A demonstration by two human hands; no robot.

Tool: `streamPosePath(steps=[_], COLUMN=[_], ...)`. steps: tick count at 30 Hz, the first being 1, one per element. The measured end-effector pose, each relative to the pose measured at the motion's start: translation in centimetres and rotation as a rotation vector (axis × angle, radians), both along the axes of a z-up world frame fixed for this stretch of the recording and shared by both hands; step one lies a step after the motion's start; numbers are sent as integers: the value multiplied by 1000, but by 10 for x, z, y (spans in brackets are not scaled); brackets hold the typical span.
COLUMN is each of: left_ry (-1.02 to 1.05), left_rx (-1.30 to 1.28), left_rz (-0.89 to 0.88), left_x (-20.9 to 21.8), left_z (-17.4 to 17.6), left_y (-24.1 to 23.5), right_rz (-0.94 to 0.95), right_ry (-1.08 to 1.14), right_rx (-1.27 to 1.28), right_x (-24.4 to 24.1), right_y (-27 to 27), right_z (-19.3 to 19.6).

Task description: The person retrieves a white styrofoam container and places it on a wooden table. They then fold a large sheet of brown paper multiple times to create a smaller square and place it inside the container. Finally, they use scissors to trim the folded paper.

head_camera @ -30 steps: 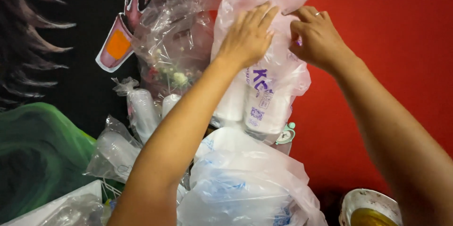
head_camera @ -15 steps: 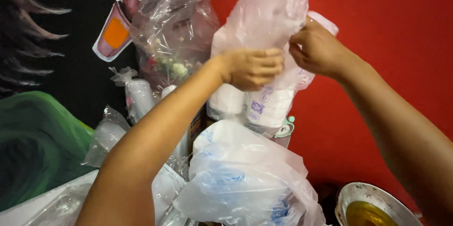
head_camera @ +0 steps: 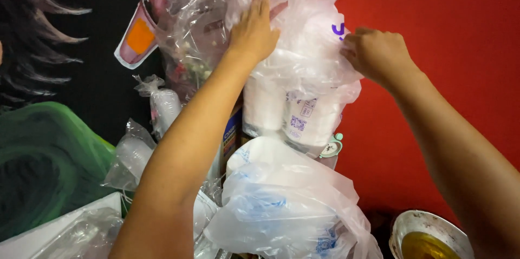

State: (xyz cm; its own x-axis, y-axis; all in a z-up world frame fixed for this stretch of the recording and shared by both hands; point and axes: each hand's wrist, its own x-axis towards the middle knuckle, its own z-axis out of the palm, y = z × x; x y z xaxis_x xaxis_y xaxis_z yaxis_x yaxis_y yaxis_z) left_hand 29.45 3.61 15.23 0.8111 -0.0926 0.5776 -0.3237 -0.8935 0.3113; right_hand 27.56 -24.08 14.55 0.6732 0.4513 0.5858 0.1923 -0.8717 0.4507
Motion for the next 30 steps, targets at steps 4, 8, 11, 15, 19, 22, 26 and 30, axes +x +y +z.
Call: streamPosePath(steps=[4, 8, 11, 15, 19, 22, 26, 30], left_ry=[49, -301, -432, -329, -442, -597, -271, 122], left_rx=[22, 115, 61, -97, -75, -343, -441, -14], left_rz=[-98, -156, -303, -691, -858, -871, -533, -328], left_x=[-5, 21, 21, -8, -5, 10, 28, 2], left_z=[-17, -43, -44, -35, -42, -46, -49, -41], left_y=[-11, -32, -59, -80, -81, -74, -64, -58], right_rz=[180, -91, 71, 280, 201, 316, 459, 177], right_ry=[-122, 143, 362, 224, 243, 29, -366, -331], right_rx=[-37, 144, 466, 635, 799, 809, 846, 736], right_x=[5, -20, -49, -32, 2, 32, 51, 12], right_y=[-17, -6, 13, 30, 22, -1, -34, -32], right_z=[-4, 7, 31, 37, 23, 15, 11, 17])
